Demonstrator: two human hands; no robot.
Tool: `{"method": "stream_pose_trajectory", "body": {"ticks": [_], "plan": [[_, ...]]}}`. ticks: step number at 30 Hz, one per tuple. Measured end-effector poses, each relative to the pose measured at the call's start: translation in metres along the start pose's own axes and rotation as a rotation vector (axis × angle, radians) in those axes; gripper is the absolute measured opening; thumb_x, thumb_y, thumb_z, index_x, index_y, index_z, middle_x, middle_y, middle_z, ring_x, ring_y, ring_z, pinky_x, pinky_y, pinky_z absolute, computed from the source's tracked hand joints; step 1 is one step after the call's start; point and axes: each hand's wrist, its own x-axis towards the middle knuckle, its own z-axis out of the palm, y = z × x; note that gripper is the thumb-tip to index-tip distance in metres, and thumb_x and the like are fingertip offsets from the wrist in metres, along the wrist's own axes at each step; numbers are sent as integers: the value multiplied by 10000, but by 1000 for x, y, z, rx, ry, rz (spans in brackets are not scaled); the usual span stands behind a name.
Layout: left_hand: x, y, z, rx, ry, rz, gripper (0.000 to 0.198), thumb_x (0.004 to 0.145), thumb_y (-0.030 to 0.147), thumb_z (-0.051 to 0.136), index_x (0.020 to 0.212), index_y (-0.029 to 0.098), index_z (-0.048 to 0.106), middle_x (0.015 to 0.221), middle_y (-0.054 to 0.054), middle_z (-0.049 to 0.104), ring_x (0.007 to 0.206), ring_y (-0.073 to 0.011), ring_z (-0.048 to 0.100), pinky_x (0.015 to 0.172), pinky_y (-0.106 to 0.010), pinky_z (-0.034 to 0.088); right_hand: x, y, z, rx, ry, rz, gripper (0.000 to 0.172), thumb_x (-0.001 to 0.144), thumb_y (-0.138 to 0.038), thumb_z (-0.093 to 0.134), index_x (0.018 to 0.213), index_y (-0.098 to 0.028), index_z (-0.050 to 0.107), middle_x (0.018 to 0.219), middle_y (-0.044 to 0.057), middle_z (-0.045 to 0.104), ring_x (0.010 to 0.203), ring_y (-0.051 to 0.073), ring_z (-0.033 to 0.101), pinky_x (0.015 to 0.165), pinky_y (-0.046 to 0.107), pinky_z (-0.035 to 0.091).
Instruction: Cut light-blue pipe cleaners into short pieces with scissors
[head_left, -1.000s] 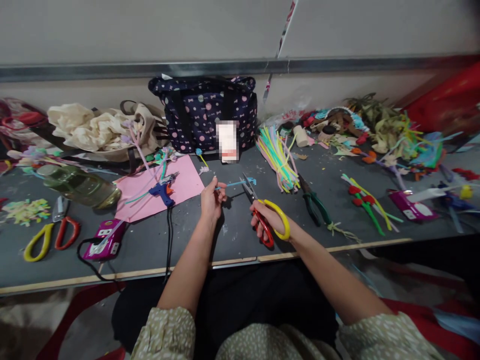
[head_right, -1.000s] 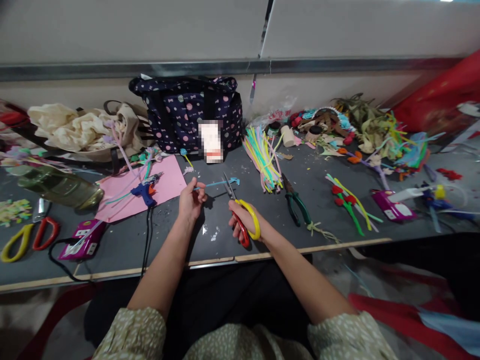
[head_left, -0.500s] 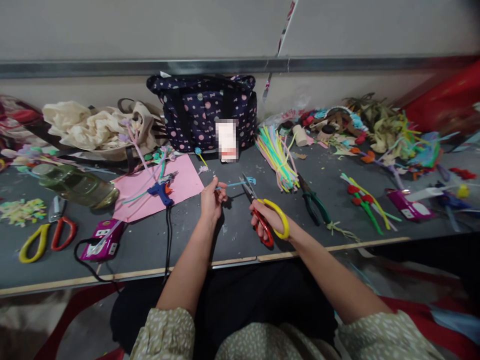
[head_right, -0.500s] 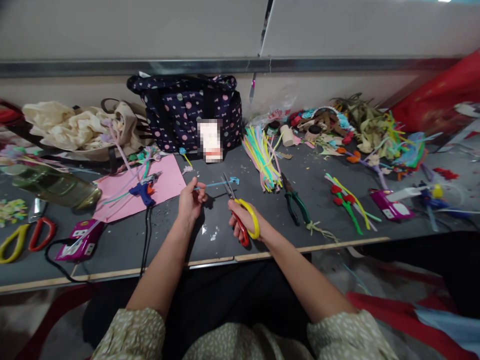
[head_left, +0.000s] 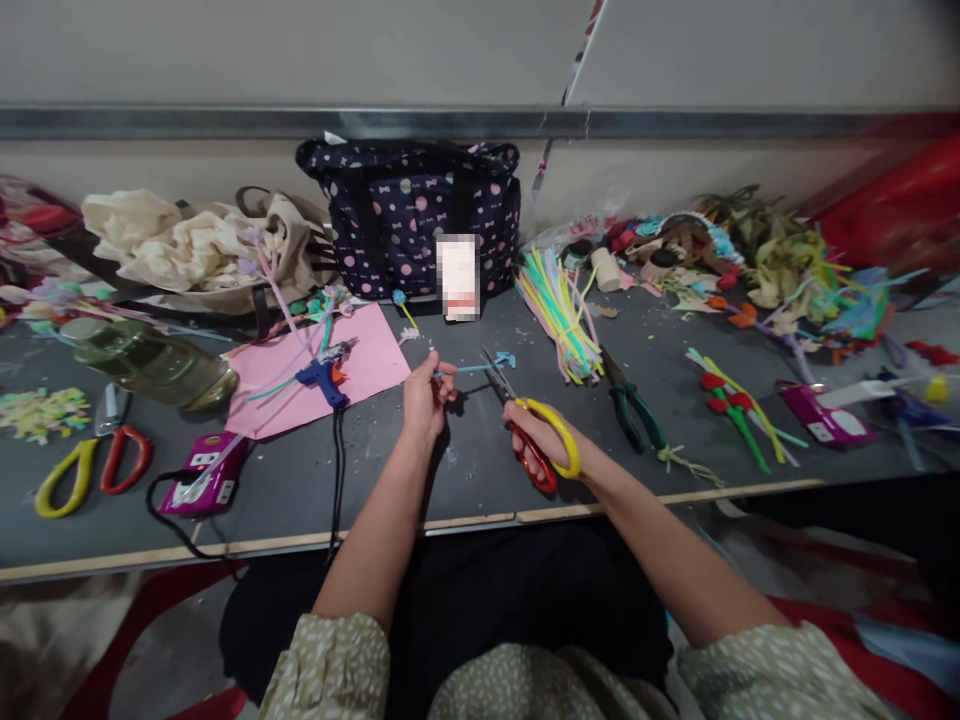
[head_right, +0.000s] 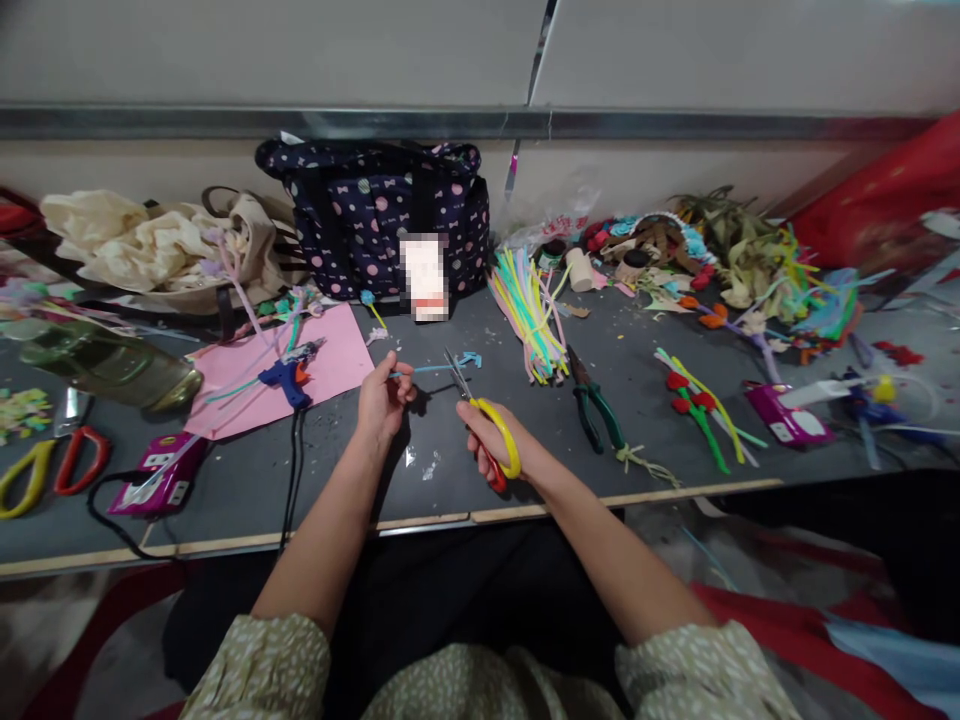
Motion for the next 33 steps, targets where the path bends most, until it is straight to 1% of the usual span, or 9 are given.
{"method": "stream_pose_trajectory", "body": {"ticks": [5,9,16,21,25,27,30,31,33], "plan": [[-3,1,2,63,10,-8,397,803,472,691,592,138,656,376,58,343,343,-53,280,397,-199,271,0,-3,-8,-75,-27,81,415,949,-617,453,982,-209,518,488,-60,569,258,120,484,250,212,409],[-5,1,2,106,45,-12,386,785,451,690,553,150,626,368,55,342,344,-57,278,392,-201,262,3,-4,-9,-103,-31,104,401,965,-588,419,933,-202,523,454,-50,564,253,131,485,253,222,416],[-2,-1,1,171,42,-52,421,807,436,648,497,155,600,358,34,364,339,-72,313,392,-221,278,9,-4,-8,-157,-64,134,534,948,-642,383,641,-214,466,323,-6,496,237,133,480,255,192,377],[-2,1,0,153,55,-43,414,812,420,658,499,156,599,364,31,371,344,-69,304,390,-217,267,18,5,-7,-222,-14,129,540,944,-613,401,563,-230,401,280,-4,447,220,113,446,251,166,331],[0,4,-1,68,46,-21,428,836,427,654,503,169,578,370,37,360,358,-69,317,406,-216,282,22,10,-9,-222,-31,125,491,941,-583,408,605,-225,418,315,8,484,241,138,493,254,184,354],[1,6,-2,5,45,-2,443,851,446,646,510,173,571,374,45,344,362,-65,316,419,-213,291,21,10,-8,-174,-25,116,400,922,-535,465,681,-217,443,353,-19,495,278,168,555,267,195,385],[2,8,-3,-55,79,14,460,864,472,642,521,177,558,390,52,341,367,-60,317,429,-208,299,14,9,-6,-19,-14,100,211,867,-415,543,878,-217,471,454,-73,514,399,217,669,305,201,436],[2,9,-4,-65,86,14,463,868,475,640,523,179,553,395,53,342,368,-61,320,429,-206,302,10,9,-5,25,-12,105,195,842,-367,552,940,-222,466,482,-81,523,441,226,695,324,202,453],[2,9,-4,-77,84,13,461,877,471,633,530,180,550,401,52,350,370,-64,328,430,-206,310,2,9,-6,88,-17,128,267,780,-274,550,1023,-221,453,529,-68,573,536,238,736,394,214,505]]}}
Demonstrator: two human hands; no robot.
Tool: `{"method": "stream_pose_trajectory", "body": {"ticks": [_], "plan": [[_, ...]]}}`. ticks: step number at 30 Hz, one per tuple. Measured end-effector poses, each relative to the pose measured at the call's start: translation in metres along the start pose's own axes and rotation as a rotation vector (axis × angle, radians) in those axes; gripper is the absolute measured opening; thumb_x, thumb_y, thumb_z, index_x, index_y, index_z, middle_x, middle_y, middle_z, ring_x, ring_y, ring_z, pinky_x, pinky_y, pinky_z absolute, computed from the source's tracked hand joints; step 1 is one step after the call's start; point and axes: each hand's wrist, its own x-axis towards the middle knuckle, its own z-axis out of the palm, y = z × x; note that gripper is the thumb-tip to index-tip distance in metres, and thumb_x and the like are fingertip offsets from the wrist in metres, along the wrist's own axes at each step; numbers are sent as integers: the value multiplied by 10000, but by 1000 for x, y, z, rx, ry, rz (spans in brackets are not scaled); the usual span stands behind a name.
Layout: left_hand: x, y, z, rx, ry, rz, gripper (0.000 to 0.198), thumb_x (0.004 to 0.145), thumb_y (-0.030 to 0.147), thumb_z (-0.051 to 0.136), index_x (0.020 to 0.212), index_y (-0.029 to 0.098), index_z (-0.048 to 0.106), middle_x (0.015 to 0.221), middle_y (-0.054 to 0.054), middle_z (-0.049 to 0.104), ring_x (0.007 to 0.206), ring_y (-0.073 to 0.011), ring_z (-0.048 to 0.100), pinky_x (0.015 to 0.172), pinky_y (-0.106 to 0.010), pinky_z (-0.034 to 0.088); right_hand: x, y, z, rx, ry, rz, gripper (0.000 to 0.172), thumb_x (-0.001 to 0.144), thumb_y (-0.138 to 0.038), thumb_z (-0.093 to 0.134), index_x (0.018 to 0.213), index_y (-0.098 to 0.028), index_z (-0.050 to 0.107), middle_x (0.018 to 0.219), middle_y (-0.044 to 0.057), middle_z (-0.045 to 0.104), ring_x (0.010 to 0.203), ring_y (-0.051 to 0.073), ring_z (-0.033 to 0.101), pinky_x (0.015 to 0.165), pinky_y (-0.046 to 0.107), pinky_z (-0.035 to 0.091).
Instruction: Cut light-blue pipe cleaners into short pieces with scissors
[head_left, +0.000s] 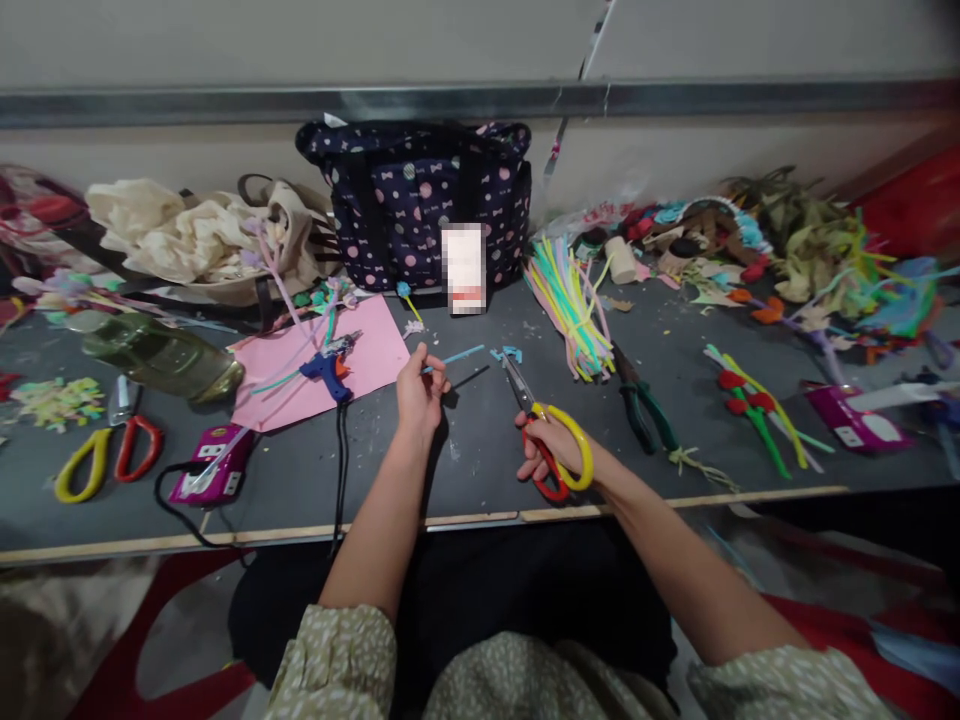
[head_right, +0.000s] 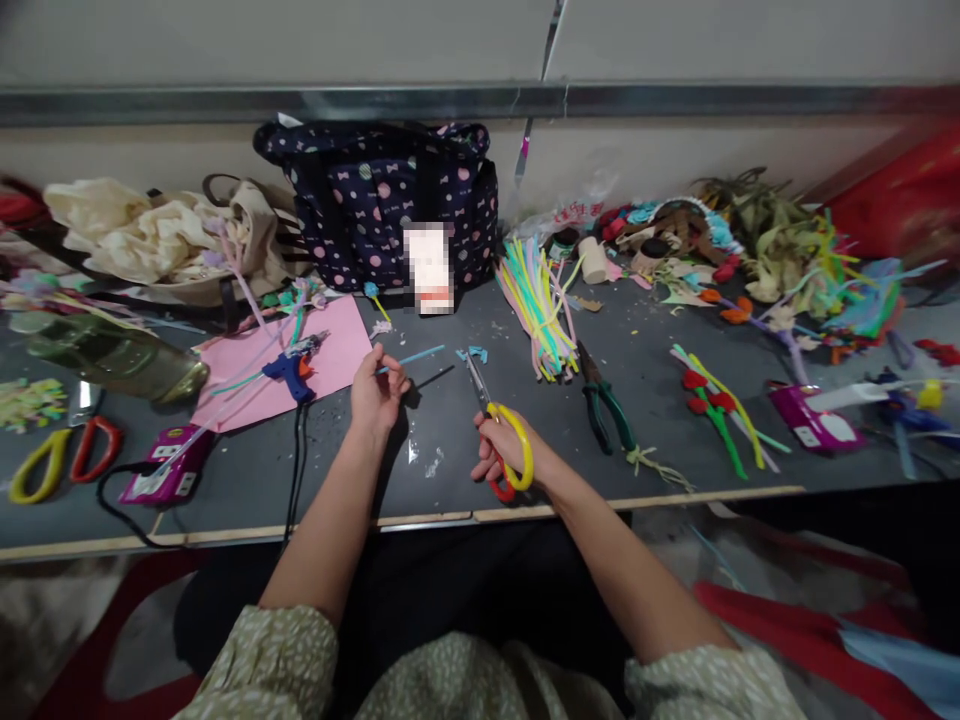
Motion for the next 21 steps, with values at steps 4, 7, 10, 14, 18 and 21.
{"method": "stream_pose_trajectory", "body": {"ticks": [4,7,10,14,18,21], "plan": [[-1,0,0,-10,-18,-2,468,894,458,623,525,178,550,395,49,354,365,-64,333,425,-205,300,-16,-4,-9,107,-31,-46,412,700,-189,533,1103,-207,452,721,22,720,792,224,772,643,270,602],[-1,0,1,-15,-18,4,479,899,456,618,517,176,548,392,47,359,357,-60,328,423,-208,294,-22,-9,-15,62,9,-71,403,716,-214,553,1108,-220,459,776,40,725,848,240,758,589,273,594],[-2,0,2,-16,-34,12,479,900,461,619,520,178,551,394,45,367,361,-61,346,431,-209,308,-24,-12,-15,-4,-20,-53,368,734,-268,559,1085,-233,452,729,11,682,697,244,744,434,248,532],[-5,-1,4,5,-85,8,476,905,460,612,527,177,558,389,42,378,355,-60,344,432,-209,318,-24,-13,-8,-45,-76,-37,329,750,-286,546,1061,-226,453,700,-18,653,483,172,669,372,220,485],[-7,-2,6,38,-110,2,483,900,483,614,531,177,559,384,46,378,341,-61,331,430,-215,324,-23,-16,1,-67,-51,-50,279,786,-268,543,1048,-225,455,674,-32,642,412,141,625,355,208,476],[-7,-4,6,55,-125,-1,474,894,490,617,542,175,572,390,46,385,349,-61,341,436,-214,329,-23,-19,6,-80,-32,-43,232,820,-254,528,1038,-228,454,643,-38,637,379,136,603,339,204,464]]}}
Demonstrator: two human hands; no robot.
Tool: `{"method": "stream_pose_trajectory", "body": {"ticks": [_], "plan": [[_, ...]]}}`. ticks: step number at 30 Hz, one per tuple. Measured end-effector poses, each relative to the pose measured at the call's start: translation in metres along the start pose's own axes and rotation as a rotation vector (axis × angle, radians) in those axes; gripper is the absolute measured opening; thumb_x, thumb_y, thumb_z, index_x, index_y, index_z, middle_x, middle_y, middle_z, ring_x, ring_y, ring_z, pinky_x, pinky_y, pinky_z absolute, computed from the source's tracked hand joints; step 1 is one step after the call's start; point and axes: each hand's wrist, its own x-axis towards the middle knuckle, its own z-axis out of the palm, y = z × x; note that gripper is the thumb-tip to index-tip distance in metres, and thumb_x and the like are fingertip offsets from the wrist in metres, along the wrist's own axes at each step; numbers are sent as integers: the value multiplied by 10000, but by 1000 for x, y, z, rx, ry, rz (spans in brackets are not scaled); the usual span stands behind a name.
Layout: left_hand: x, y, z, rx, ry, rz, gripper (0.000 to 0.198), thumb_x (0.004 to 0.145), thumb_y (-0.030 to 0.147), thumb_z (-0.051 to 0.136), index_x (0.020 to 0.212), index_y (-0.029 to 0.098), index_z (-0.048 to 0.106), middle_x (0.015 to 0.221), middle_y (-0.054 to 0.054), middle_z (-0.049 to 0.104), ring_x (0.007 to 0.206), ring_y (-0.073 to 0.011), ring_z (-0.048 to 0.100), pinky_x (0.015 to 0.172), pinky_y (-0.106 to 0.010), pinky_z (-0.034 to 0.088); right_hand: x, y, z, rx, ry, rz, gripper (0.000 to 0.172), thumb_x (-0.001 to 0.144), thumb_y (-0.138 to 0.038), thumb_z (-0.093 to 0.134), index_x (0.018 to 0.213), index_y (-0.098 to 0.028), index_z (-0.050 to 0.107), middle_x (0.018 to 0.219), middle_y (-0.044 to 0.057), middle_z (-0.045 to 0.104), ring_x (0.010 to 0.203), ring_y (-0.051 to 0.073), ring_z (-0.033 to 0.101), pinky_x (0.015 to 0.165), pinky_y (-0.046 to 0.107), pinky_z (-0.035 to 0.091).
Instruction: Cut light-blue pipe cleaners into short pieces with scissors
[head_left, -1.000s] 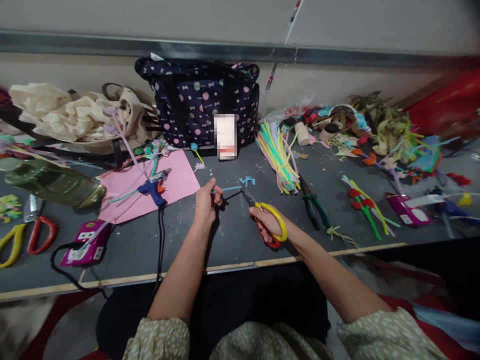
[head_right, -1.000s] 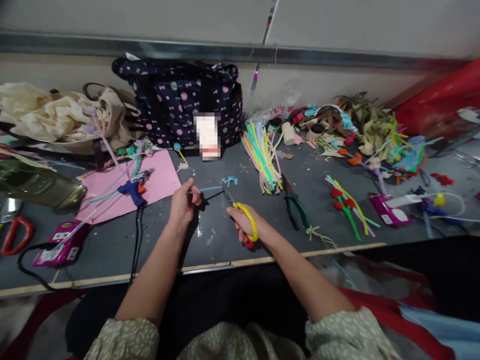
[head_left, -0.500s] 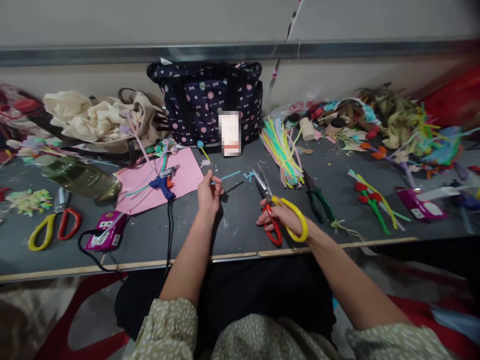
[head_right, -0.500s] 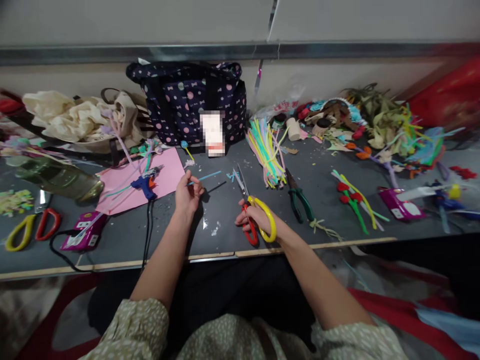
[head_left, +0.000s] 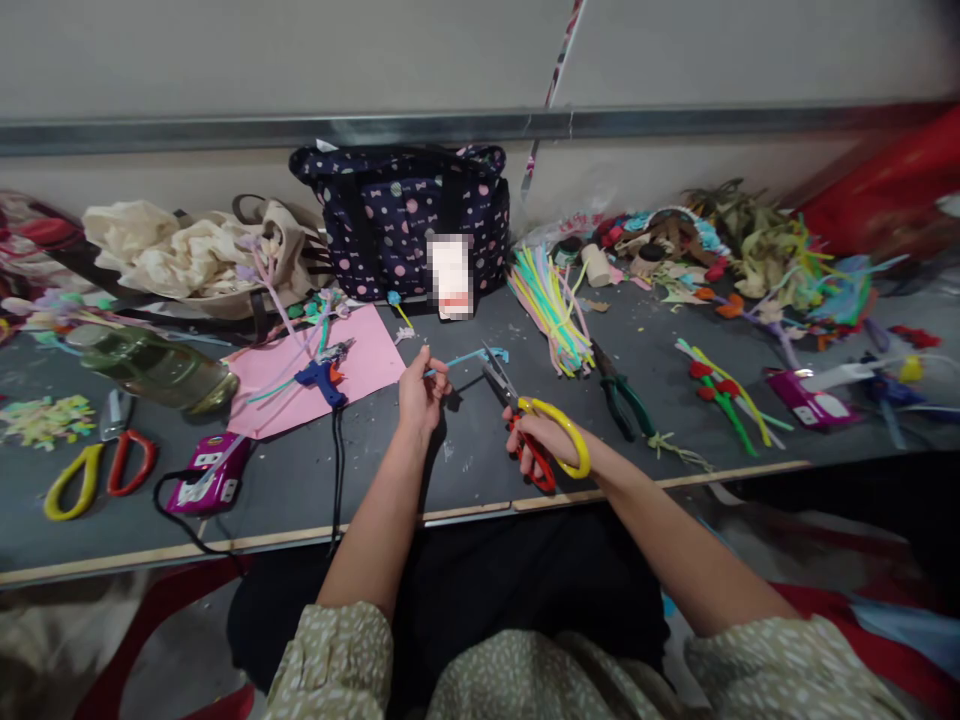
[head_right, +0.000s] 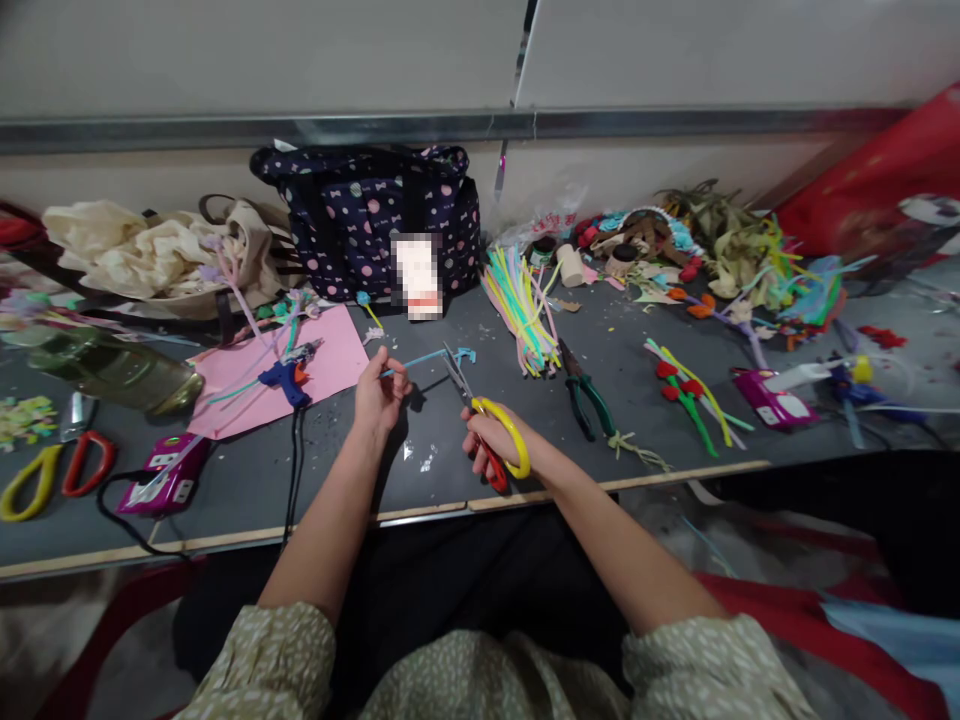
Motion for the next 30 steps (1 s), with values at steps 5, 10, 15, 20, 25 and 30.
{"method": "stream_pose_trajectory", "body": {"ticks": [5,10,15,20,25,30], "plan": [[0,-2,0,35,9,-26,467,892,503,616,555,181,576,398,46,393,354,-60,340,449,-219,333,1,-2,3,-22,19,16,202,851,-250,521,1039,-230,450,608,-50,623,357,127,584,324,190,453],[2,-5,0,56,-17,-31,461,890,488,609,549,180,575,387,42,400,344,-61,328,445,-222,330,4,1,3,-37,19,-4,177,865,-253,519,1029,-231,455,601,-54,616,344,127,574,308,195,453],[4,-9,-3,59,-38,-29,432,862,481,631,563,173,583,394,40,420,347,-69,355,444,-222,337,7,3,3,-36,19,-17,165,863,-228,489,1024,-222,455,584,-57,602,332,127,560,290,202,450],[4,-10,-3,74,-36,-37,432,860,475,628,556,171,587,395,37,419,346,-75,371,443,-226,343,10,6,2,-23,19,-33,189,850,-245,504,1032,-219,459,586,-55,614,330,122,557,298,194,447],[3,-11,-1,91,-31,-45,434,863,474,630,554,172,591,395,33,423,350,-80,385,444,-224,352,10,6,2,-43,24,-49,192,846,-260,518,1026,-217,466,581,-58,616,321,109,537,303,183,438],[4,-13,-2,96,-28,-59,445,847,504,654,557,172,595,397,33,426,353,-85,397,442,-225,357,10,6,3,-45,29,-42,184,849,-265,518,1019,-222,464,571,-64,616,305,96,516,301,169,420]]}}
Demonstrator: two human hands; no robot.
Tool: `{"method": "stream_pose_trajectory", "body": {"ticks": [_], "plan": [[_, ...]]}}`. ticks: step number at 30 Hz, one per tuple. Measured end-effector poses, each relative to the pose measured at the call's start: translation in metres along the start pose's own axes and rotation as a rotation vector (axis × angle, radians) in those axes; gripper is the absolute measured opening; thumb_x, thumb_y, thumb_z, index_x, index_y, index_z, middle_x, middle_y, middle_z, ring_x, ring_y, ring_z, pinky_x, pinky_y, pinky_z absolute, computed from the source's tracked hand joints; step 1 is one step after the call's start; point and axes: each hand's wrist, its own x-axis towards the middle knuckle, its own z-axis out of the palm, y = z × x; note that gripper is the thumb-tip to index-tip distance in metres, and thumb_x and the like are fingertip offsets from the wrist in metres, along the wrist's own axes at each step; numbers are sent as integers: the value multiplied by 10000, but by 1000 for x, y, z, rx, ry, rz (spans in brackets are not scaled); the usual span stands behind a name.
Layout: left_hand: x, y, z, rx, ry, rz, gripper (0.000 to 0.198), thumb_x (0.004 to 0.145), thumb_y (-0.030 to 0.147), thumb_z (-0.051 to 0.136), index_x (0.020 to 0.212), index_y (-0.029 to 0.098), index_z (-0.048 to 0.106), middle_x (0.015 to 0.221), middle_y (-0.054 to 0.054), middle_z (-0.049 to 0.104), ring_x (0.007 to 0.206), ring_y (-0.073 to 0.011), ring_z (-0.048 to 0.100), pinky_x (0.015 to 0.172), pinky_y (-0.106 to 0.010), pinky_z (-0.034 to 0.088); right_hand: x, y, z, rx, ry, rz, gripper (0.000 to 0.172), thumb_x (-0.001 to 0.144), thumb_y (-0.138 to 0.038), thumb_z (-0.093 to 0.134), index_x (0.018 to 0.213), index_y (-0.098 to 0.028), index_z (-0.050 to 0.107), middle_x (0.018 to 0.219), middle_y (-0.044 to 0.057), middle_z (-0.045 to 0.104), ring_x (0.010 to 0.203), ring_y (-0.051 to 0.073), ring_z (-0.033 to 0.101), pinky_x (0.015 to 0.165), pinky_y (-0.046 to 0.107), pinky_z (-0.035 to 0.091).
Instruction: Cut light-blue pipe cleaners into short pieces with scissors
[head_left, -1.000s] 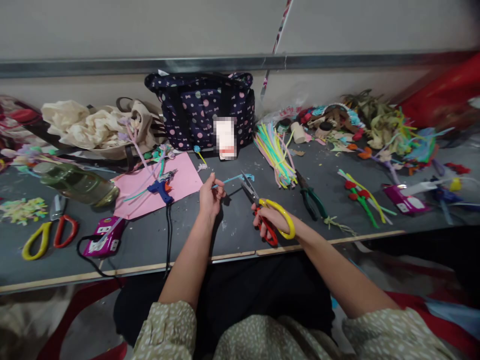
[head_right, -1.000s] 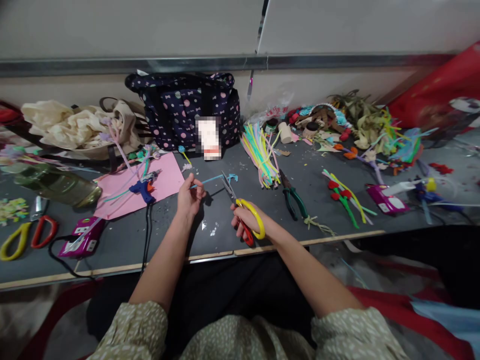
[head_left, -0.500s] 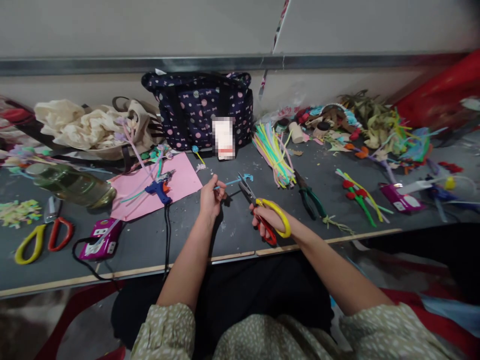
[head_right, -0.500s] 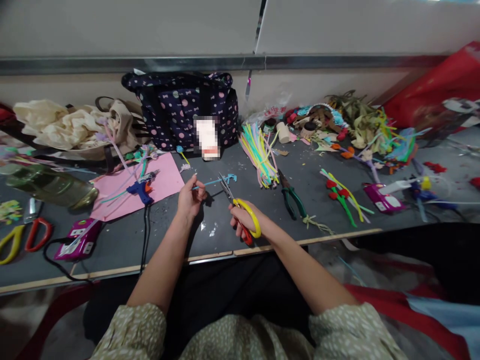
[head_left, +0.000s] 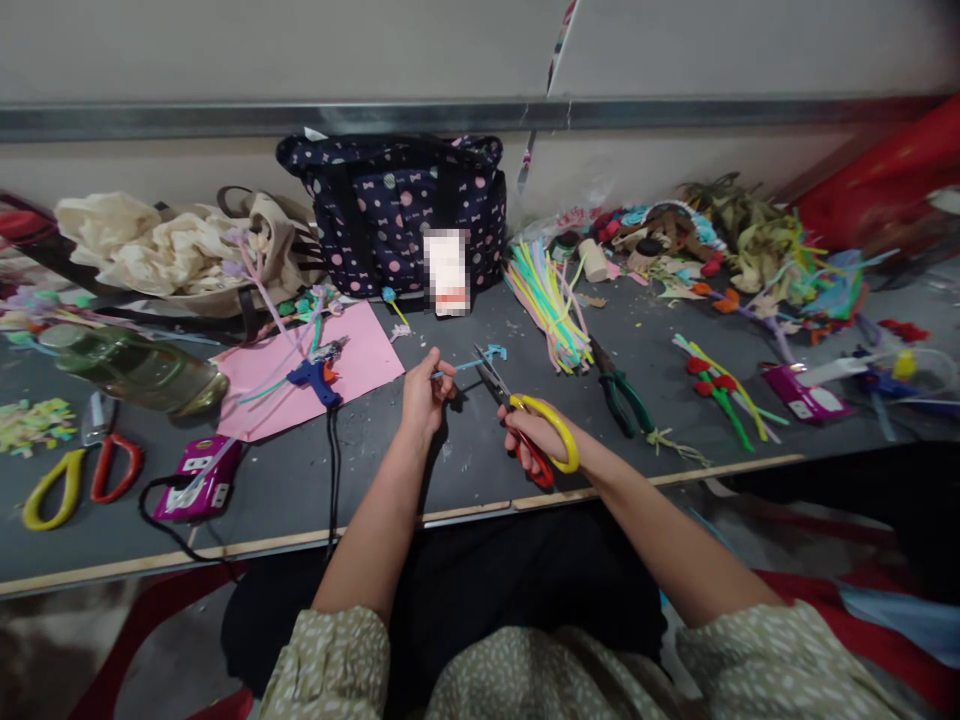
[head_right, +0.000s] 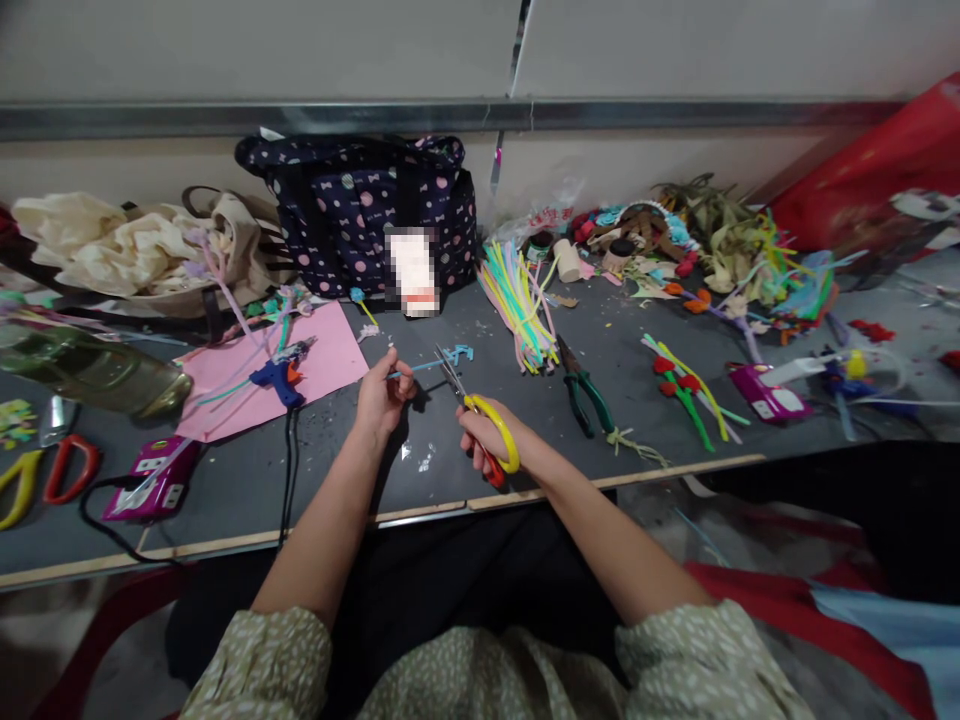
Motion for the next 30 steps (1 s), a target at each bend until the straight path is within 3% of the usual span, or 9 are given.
{"method": "stream_pose_trajectory", "body": {"ticks": [6,11,22,30], "plan": [[0,0,0,14,-8,-13,456,819,531,679,556,164,608,389,31,429,351,-79,381,432,-220,350,7,7,-1,-17,-4,-10,172,876,-356,516,980,-222,483,535,-63,607,292,111,503,284,192,412],[1,-1,-1,17,-10,-29,443,806,522,688,558,162,616,387,29,432,351,-79,379,428,-222,350,10,12,-2,-124,-3,-22,318,920,-489,460,773,-210,502,390,-42,525,267,126,469,268,204,389],[0,0,0,115,22,-67,446,822,498,669,544,151,633,389,10,457,341,-78,379,414,-225,335,17,5,-6,-261,-39,44,471,963,-482,407,586,-210,484,347,27,536,262,141,495,283,216,409],[-4,5,-1,150,-4,-70,429,820,495,680,573,145,655,423,-7,497,365,-86,418,414,-221,348,22,1,-1,-278,-16,54,432,936,-460,447,587,-212,499,340,15,536,255,143,500,276,211,405]]}}
